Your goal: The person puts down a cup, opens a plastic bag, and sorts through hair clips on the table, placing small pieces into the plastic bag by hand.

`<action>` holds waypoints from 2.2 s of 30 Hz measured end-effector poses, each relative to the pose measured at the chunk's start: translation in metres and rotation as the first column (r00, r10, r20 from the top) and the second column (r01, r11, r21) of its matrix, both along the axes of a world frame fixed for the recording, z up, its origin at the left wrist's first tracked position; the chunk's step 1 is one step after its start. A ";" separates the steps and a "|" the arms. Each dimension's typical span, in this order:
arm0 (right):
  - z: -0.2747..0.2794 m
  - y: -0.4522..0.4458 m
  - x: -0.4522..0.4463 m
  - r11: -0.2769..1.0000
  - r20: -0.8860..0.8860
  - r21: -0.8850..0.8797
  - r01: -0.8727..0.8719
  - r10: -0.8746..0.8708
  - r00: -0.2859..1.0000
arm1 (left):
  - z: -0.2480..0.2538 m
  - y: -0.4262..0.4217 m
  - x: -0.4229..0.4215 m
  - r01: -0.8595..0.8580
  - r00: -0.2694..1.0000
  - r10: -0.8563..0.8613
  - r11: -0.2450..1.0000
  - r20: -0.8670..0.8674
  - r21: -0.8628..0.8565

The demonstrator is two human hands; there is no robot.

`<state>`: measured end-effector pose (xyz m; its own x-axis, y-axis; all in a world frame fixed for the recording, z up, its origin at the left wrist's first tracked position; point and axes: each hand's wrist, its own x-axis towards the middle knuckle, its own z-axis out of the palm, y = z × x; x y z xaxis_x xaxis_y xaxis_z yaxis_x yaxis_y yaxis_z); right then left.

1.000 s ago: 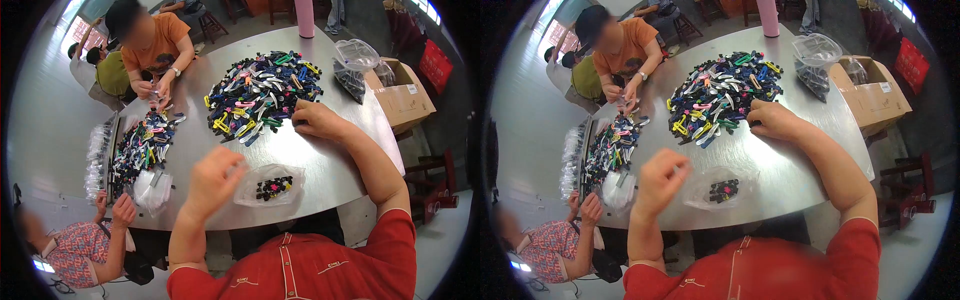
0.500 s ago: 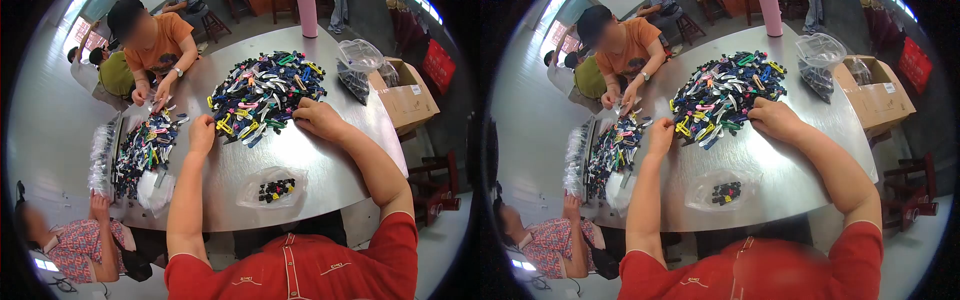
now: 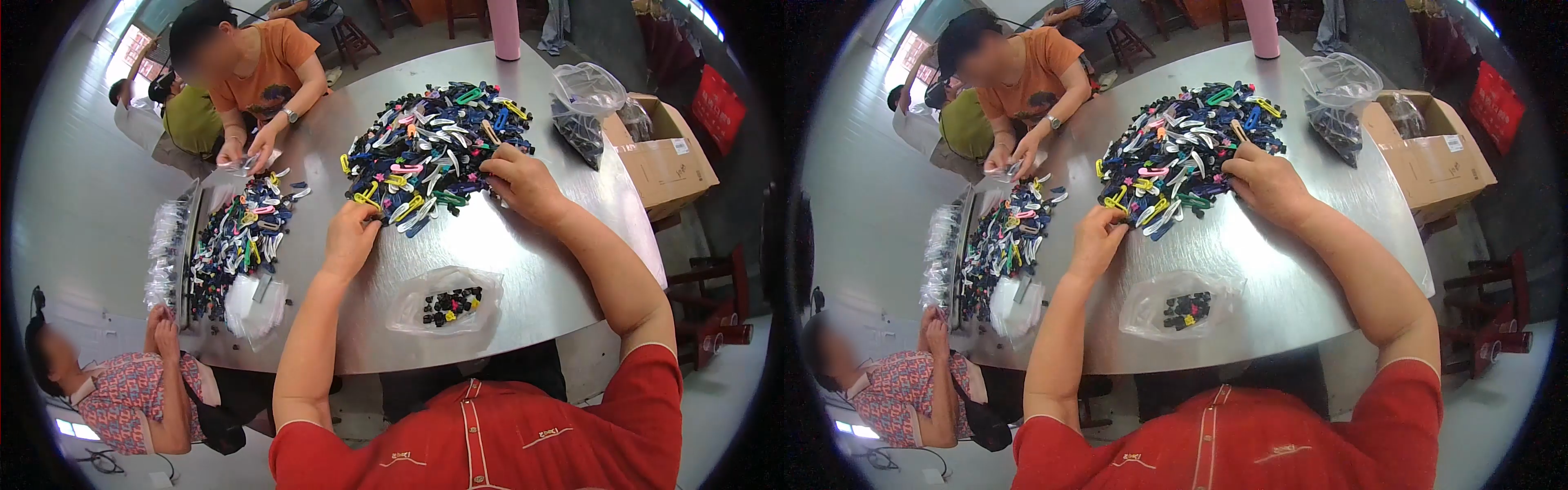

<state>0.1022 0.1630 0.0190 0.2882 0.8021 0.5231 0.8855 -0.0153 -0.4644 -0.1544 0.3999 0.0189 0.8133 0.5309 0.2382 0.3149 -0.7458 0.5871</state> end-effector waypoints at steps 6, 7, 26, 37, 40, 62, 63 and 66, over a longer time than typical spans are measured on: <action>0.009 -0.001 -0.004 0.989 -0.056 0.144 0.020 -0.012 0.998 | -0.008 0.014 0.008 -0.012 0.998 0.022 0.989 -0.061 0.148; 0.025 -0.006 -0.018 0.987 -0.333 0.156 -0.032 0.083 0.939 | -0.008 0.015 0.008 -0.011 0.998 0.022 0.980 -0.054 0.197; 0.020 -0.014 0.013 0.986 -0.109 0.008 0.168 -0.166 0.980 | 0.008 0.008 -0.012 -0.154 0.988 0.152 0.982 -0.021 -0.114; 0.001 -0.007 0.001 0.965 0.004 -0.263 -0.009 0.011 1.000 | 0.088 -0.071 -0.040 -0.003 0.929 0.106 0.960 0.355 -0.278; 0.000 -0.006 -0.002 0.966 0.004 -0.259 -0.006 0.007 1.000 | 0.110 -0.119 -0.045 0.181 0.938 -0.160 0.983 0.307 -0.041; -0.003 0.000 0.005 0.995 0.095 0.085 0.045 -0.053 0.994 | 0.025 -0.070 0.083 0.416 0.909 -0.394 0.876 -0.135 0.242; -0.002 0.001 0.005 0.995 0.096 0.089 0.038 -0.047 0.994 | 0.029 -0.065 0.080 0.395 0.918 -0.392 0.894 -0.056 0.213; -0.002 -0.001 0.004 0.997 0.087 0.069 0.043 -0.049 0.995 | 0.071 -0.069 0.058 0.298 0.924 -0.289 0.954 0.249 0.001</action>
